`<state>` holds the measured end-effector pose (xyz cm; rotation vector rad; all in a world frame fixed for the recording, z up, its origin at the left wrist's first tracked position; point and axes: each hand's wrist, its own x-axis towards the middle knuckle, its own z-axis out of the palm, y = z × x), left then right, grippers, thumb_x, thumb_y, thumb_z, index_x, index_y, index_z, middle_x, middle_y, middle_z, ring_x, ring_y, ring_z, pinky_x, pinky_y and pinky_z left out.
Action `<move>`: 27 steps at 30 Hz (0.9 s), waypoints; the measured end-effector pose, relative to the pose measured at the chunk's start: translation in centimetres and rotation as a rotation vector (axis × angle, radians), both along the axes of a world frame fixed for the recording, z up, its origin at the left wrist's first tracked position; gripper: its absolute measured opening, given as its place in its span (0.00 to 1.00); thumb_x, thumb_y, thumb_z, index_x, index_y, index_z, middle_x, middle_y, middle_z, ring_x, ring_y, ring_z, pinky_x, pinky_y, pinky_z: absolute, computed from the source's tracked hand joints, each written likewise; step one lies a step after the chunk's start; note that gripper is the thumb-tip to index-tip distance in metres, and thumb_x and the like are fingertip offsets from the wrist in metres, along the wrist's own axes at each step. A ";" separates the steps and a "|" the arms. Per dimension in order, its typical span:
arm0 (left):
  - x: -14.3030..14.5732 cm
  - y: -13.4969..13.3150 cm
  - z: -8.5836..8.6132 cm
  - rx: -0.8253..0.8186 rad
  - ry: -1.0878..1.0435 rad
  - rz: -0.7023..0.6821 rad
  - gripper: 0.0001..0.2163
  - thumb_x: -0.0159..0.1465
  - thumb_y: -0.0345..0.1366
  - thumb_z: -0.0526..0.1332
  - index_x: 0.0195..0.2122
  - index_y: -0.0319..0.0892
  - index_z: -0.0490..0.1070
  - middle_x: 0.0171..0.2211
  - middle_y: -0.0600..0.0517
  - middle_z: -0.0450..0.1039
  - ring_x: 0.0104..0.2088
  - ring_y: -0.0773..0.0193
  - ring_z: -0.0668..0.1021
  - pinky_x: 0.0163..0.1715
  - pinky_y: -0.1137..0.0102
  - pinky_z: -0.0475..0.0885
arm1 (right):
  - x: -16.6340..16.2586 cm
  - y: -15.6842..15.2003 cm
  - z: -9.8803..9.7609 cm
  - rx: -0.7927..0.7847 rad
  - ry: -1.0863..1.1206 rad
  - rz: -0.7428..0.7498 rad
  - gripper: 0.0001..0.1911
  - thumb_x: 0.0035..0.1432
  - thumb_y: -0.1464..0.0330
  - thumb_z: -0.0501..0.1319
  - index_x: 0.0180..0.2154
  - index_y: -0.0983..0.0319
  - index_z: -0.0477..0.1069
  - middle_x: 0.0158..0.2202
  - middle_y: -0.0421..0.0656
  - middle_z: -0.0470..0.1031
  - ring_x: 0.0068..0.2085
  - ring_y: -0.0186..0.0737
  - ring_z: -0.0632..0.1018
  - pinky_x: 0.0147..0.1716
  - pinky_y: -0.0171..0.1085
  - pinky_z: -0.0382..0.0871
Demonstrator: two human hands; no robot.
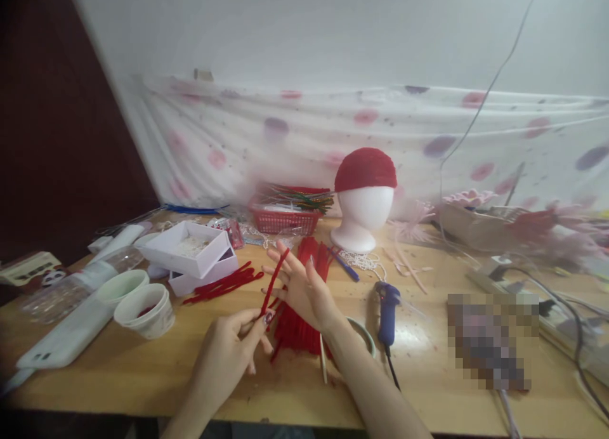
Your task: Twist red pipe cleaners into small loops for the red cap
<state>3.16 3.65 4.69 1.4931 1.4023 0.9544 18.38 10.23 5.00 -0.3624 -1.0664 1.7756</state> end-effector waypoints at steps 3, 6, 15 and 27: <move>-0.3 0.5 -0.8 -0.297 -0.549 -0.152 0.13 0.59 0.43 0.65 0.37 0.37 0.79 0.18 0.51 0.77 0.11 0.69 0.69 0.14 0.74 0.60 | 0.1 0.0 0.1 -0.020 0.019 0.024 0.32 0.58 0.42 0.56 0.59 0.50 0.68 0.65 0.46 0.66 0.58 0.50 0.71 0.54 0.51 0.65; -0.8 0.9 -2.0 -0.542 -1.017 -0.287 0.12 0.57 0.40 0.69 0.37 0.35 0.80 0.19 0.52 0.78 0.12 0.74 0.70 0.15 0.77 0.64 | 0.3 0.0 0.3 -0.041 0.053 0.048 0.33 0.58 0.41 0.55 0.58 0.50 0.69 0.61 0.47 0.71 0.54 0.50 0.75 0.52 0.51 0.67; 0.4 -0.6 -6.1 -0.819 -1.961 -0.541 0.20 0.74 0.27 0.46 0.44 0.47 0.79 0.22 0.63 0.80 0.13 0.85 0.74 0.15 0.94 0.62 | 0.4 0.1 0.0 -0.055 0.105 0.110 0.32 0.60 0.40 0.50 0.55 0.49 0.72 0.58 0.46 0.75 0.54 0.50 0.76 0.54 0.52 0.66; 2.1 -0.3 -6.9 -0.948 -1.934 -0.143 0.08 0.60 0.24 0.67 0.35 0.46 0.76 0.29 0.62 0.84 0.21 0.85 0.80 0.21 1.00 0.61 | 0.4 0.1 0.1 -0.055 0.096 0.100 0.33 0.62 0.40 0.44 0.55 0.49 0.71 0.61 0.46 0.72 0.54 0.50 0.76 0.54 0.53 0.67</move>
